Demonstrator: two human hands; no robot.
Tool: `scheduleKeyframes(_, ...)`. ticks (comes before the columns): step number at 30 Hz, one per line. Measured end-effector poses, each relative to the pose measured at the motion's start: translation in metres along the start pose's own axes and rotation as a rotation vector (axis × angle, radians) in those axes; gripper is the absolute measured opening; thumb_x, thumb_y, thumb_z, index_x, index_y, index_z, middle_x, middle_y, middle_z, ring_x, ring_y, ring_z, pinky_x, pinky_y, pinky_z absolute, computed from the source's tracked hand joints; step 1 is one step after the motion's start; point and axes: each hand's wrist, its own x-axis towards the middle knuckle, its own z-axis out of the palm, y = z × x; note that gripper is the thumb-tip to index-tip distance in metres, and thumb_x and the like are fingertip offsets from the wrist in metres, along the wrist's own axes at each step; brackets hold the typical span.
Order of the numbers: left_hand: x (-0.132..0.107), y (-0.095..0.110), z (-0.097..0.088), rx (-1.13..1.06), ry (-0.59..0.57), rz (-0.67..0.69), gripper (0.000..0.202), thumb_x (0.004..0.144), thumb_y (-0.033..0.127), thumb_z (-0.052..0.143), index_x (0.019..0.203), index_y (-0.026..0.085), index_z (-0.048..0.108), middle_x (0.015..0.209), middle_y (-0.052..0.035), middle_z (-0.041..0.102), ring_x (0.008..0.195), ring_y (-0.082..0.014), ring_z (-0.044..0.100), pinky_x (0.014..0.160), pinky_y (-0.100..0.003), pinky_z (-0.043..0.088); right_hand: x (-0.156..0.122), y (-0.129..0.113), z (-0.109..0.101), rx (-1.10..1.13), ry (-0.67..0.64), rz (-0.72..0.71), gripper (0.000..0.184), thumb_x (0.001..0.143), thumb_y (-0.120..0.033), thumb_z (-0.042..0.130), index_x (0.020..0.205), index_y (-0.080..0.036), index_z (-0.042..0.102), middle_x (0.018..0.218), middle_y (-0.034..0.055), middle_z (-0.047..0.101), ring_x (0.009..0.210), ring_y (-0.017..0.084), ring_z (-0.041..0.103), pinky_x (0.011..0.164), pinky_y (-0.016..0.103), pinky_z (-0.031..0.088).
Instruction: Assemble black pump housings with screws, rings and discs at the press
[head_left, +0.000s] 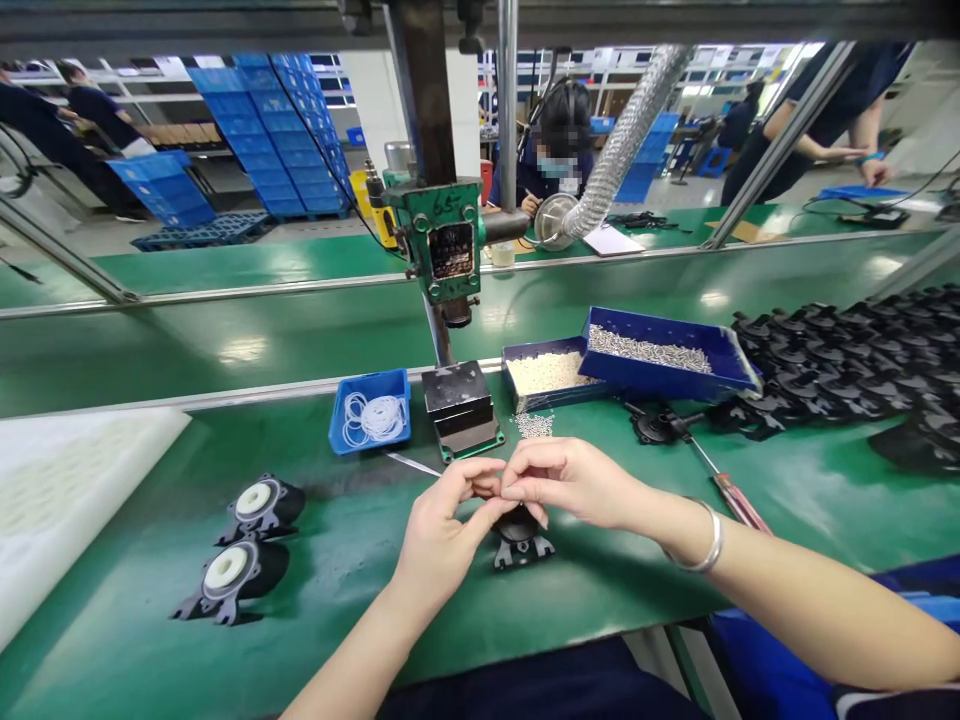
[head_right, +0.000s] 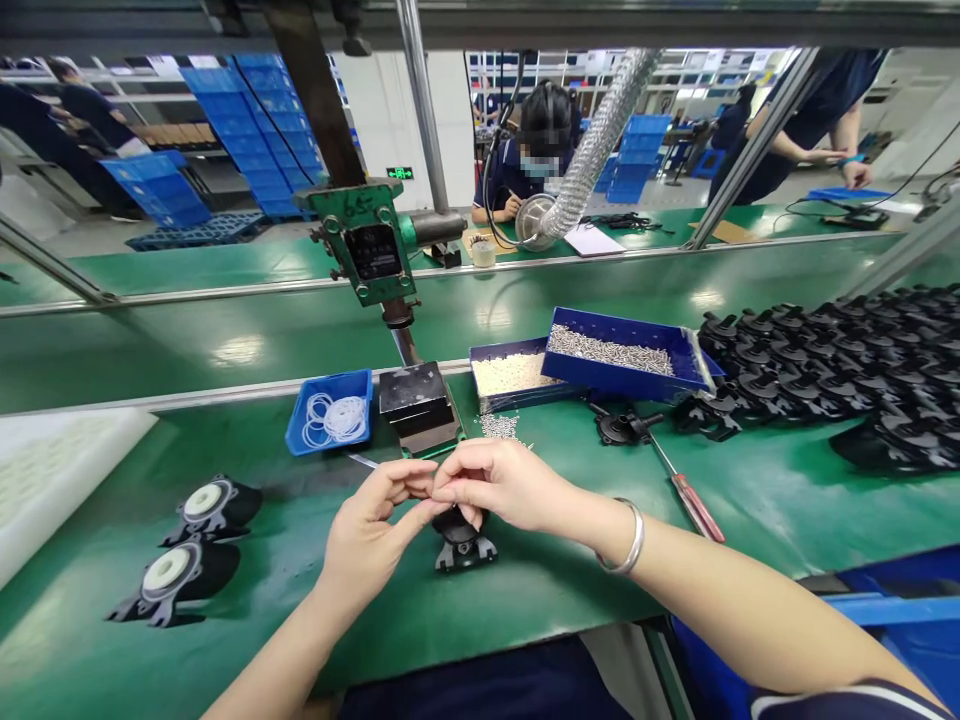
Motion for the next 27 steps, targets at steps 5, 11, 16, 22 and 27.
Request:
scheduleKeyframes(5, -0.006, -0.007, -0.01, 0.032, 0.029, -0.06, 0.012, 0.087, 0.022, 0.071, 0.096, 0.024, 0.064, 0.087, 0.0031, 0.071, 0.083, -0.012, 0.068, 0.08, -0.024, 0.055, -0.005, 0.008, -0.003, 0.16, 0.1, 0.114, 0.02, 0.091, -0.035, 0.065, 0.097, -0.017, 0.062, 0.063, -0.0039, 0.059, 0.055, 0.013, 0.06, 0.058, 0.026, 0.05)
scheduleKeyframes(11, -0.02, -0.024, -0.014, 0.219, -0.044, -0.004, 0.008, 0.089, 0.019, 0.068, 0.083, 0.022, 0.065, 0.085, 0.0008, 0.072, 0.081, -0.0142, 0.068, 0.076, -0.025, 0.053, -0.031, 0.012, -0.012, -0.385, -0.011, 0.059, 0.014, 0.096, -0.019, 0.053, 0.108, -0.019, 0.06, 0.089, 0.0021, 0.064, 0.077, 0.014, 0.061, 0.072, 0.028, 0.049)
scheduleKeyframes(16, -0.023, -0.031, -0.01, 0.327, -0.072, 0.107, 0.009, 0.091, 0.015, 0.064, 0.084, 0.021, 0.062, 0.085, -0.0009, 0.07, 0.081, -0.0151, 0.068, 0.075, -0.027, 0.053, -0.041, 0.011, -0.006, -0.595, -0.062, -0.021, 0.018, 0.099, -0.015, 0.047, 0.115, -0.02, 0.055, 0.105, 0.0059, 0.062, 0.094, 0.018, 0.06, 0.082, 0.032, 0.05)
scheduleKeyframes(22, -0.022, -0.031, -0.012, 0.461, -0.112, 0.286, 0.009, 0.093, 0.012, 0.058, 0.09, 0.021, 0.061, 0.087, -0.0027, 0.07, 0.082, -0.0159, 0.067, 0.074, -0.028, 0.054, -0.046, 0.014, -0.002, -0.713, -0.093, -0.128, 0.029, 0.1, -0.012, 0.044, 0.128, -0.02, 0.051, 0.112, 0.0094, 0.06, 0.098, 0.02, 0.061, 0.086, 0.035, 0.053)
scheduleKeyframes(27, -0.028, -0.034, -0.016, 0.591, -0.201, 0.405, 0.014, 0.094, 0.009, 0.054, 0.101, 0.019, 0.061, 0.099, -0.0068, 0.071, 0.087, -0.0177, 0.067, 0.077, -0.031, 0.056, -0.047, 0.016, -0.002, -0.703, -0.051, -0.183, 0.031, 0.099, -0.012, 0.044, 0.129, -0.021, 0.051, 0.114, 0.0094, 0.06, 0.1, 0.021, 0.061, 0.087, 0.036, 0.055)
